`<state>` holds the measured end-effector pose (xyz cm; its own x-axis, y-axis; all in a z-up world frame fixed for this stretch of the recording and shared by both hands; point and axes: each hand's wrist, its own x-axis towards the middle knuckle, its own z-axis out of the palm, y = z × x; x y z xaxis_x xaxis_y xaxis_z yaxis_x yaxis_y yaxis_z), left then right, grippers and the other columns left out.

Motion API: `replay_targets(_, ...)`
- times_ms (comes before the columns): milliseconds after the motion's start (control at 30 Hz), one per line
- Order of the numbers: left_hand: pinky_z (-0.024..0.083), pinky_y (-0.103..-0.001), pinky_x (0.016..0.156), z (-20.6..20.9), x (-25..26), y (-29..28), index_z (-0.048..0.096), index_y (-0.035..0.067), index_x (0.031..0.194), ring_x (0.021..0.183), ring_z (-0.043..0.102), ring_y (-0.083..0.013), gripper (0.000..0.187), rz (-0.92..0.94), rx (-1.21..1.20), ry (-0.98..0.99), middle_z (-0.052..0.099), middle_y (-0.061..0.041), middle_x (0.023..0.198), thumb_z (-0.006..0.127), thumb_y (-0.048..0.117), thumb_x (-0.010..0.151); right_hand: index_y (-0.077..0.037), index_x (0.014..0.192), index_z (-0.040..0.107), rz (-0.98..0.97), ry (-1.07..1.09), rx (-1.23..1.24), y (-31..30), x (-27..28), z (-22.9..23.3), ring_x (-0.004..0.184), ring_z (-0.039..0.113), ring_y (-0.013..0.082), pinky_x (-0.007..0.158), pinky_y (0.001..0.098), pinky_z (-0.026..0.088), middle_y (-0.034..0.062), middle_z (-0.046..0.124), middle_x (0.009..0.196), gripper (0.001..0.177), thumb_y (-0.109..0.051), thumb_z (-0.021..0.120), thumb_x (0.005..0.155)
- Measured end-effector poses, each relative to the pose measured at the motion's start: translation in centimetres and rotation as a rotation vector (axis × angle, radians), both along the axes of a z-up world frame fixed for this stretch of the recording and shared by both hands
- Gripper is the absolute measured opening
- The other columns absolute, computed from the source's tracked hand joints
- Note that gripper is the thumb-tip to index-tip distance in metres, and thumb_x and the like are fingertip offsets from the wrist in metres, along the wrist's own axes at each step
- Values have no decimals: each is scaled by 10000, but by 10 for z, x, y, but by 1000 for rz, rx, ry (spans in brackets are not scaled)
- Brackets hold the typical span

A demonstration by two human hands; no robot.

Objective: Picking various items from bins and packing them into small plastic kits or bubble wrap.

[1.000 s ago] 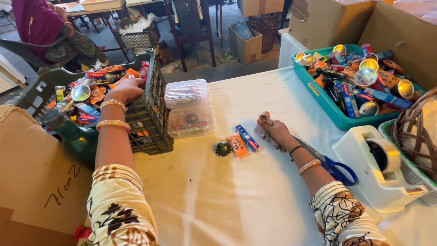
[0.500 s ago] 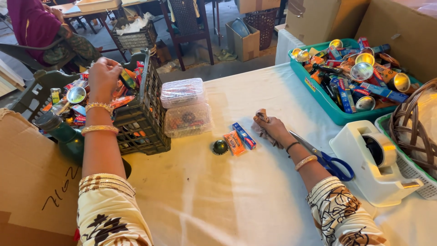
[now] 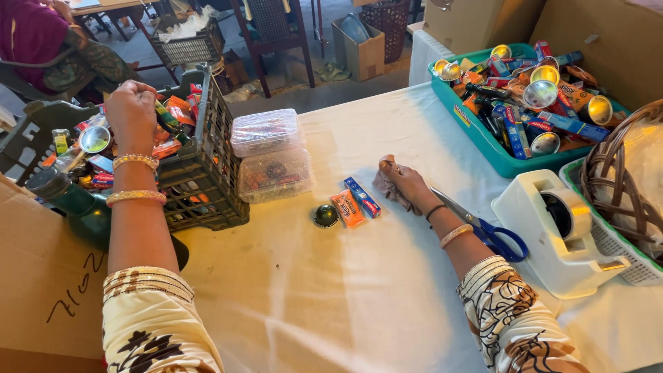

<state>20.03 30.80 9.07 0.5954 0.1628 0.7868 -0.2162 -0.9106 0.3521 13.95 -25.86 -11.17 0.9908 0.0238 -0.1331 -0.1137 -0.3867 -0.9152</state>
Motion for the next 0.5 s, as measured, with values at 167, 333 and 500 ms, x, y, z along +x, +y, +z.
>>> replay_targets(167, 586, -326, 696, 37, -32, -54, 607, 18, 1015, 774, 723, -212, 115, -36, -177, -294, 681, -92, 920, 666, -23, 925, -123, 1172, 673, 45, -171, 112, -6, 15, -17, 860, 627, 123, 778, 285, 519, 12, 700, 961, 657, -705, 444, 972)
replay_targets(333, 615, -347, 675, 31, -90, -152, 470, 41, 1090, 720, 724, -188, 165, -458, -640, -327, 639, -54, 925, 605, -14, 1014, -133, 1221, 666, 28, -68, -78, 1, 2, 1, 793, 655, 205, 743, 374, 539, 85, 710, 912, 606, -636, 443, 969)
replay_targets(500, 621, -328, 877, -60, -139, -241, 483, 23, 1087, 947, 716, -188, 219, -936, -868, -66, 607, -68, 1051, 667, -44, 990, -93, 1188, 708, 66, -364, -91, -2, 12, -24, 807, 661, 176, 757, 316, 539, 111, 726, 848, 604, -624, 481, 1011)
